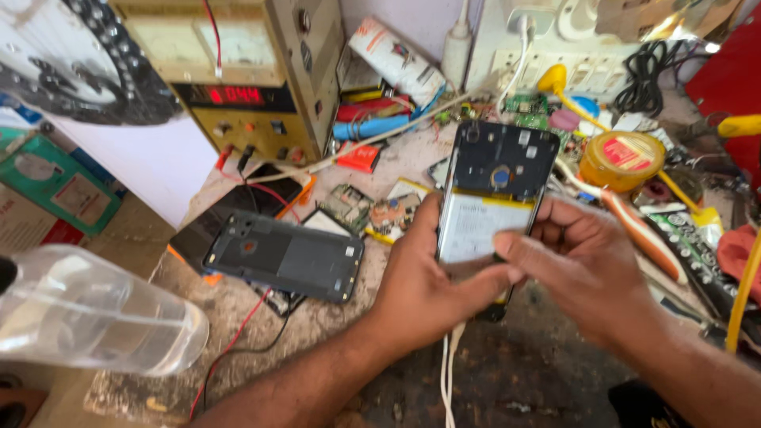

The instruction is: The person removes the back cover of a smartphone, compares it with a new blue back cover, and then snaps the new cover onto the phone. The phone is powered on and shows a lock screen during the process.

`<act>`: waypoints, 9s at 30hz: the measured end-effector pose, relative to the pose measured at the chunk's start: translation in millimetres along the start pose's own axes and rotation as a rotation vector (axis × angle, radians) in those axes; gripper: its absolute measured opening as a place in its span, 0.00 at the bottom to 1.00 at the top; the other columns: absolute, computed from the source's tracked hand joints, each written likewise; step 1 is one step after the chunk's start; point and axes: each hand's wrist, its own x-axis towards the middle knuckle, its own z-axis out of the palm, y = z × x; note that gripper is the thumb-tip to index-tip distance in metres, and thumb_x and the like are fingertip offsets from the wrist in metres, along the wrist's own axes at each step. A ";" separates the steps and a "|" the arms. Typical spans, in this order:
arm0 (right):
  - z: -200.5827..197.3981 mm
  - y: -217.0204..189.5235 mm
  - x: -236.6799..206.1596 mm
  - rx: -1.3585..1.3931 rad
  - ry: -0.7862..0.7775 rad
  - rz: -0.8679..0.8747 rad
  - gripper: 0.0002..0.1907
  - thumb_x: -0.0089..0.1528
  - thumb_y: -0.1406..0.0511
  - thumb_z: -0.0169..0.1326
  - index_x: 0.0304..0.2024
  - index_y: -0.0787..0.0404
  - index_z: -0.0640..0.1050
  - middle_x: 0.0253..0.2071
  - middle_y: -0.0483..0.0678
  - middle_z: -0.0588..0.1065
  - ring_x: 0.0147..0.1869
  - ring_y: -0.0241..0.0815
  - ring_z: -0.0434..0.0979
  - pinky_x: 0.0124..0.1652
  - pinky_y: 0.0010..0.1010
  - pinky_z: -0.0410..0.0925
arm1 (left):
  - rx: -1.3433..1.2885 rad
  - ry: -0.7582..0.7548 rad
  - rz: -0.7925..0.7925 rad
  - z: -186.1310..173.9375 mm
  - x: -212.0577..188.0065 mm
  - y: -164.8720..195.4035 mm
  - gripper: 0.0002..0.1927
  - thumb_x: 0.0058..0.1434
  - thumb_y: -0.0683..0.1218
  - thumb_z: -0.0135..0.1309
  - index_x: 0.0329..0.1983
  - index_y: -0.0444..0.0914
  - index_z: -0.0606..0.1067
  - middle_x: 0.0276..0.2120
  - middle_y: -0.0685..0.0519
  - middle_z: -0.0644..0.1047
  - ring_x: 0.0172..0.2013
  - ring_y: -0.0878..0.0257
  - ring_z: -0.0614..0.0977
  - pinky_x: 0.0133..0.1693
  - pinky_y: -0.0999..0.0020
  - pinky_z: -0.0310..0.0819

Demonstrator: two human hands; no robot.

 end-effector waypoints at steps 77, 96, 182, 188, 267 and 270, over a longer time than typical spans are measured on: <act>5.0 -26.5 3.6 -0.724 -0.125 -0.303 0.08 0.65 0.63 0.55 0.43 0.60 0.77 0.32 0.48 0.81 0.33 0.39 0.81 0.35 0.35 0.73 | 0.396 0.517 0.013 -143.1 37.3 35.1 0.25 0.75 0.60 0.43 0.50 0.36 0.79 0.40 0.53 0.83 0.43 0.68 0.81 0.49 0.73 0.74; -34.4 8.8 27.0 -0.076 -0.092 0.121 0.20 0.62 0.68 0.56 0.58 0.66 0.77 0.44 0.50 0.82 0.41 0.37 0.80 0.44 0.32 0.76 | 0.013 0.048 -0.174 -111.5 34.6 10.3 0.25 0.64 0.31 0.57 0.65 0.31 0.71 0.47 0.47 0.83 0.43 0.65 0.84 0.45 0.68 0.84; -29.6 11.1 3.2 0.287 -0.109 0.136 0.17 0.67 0.65 0.50 0.56 0.67 0.76 0.47 0.50 0.80 0.43 0.38 0.80 0.41 0.36 0.76 | -0.166 -0.083 -0.223 -64.6 26.3 -15.2 0.15 0.68 0.38 0.55 0.57 0.32 0.73 0.48 0.47 0.82 0.45 0.64 0.84 0.46 0.65 0.85; -27.2 9.8 5.2 0.304 -0.143 0.186 0.18 0.66 0.65 0.51 0.56 0.65 0.76 0.47 0.48 0.80 0.44 0.38 0.81 0.38 0.36 0.77 | -0.224 -0.117 -0.209 -63.9 23.3 -11.5 0.15 0.69 0.36 0.54 0.58 0.31 0.72 0.49 0.45 0.82 0.46 0.62 0.84 0.47 0.64 0.84; 2.6 -40.3 92.7 -0.979 -0.193 0.101 0.16 0.53 0.67 0.63 0.43 0.56 0.75 0.32 0.49 0.81 0.36 0.47 0.82 0.37 0.41 0.73 | 0.151 0.215 -0.229 -81.4 33.1 -12.0 0.13 0.70 0.42 0.51 0.55 0.33 0.75 0.37 0.52 0.82 0.36 0.69 0.84 0.37 0.75 0.80; 0.9 -34.9 88.2 -0.405 -0.257 0.112 0.15 0.54 0.71 0.60 0.42 0.58 0.72 0.33 0.47 0.80 0.36 0.40 0.83 0.36 0.32 0.77 | 0.149 0.113 -0.221 -71.4 29.2 -15.6 0.15 0.67 0.42 0.54 0.57 0.35 0.75 0.39 0.53 0.81 0.37 0.69 0.84 0.38 0.75 0.81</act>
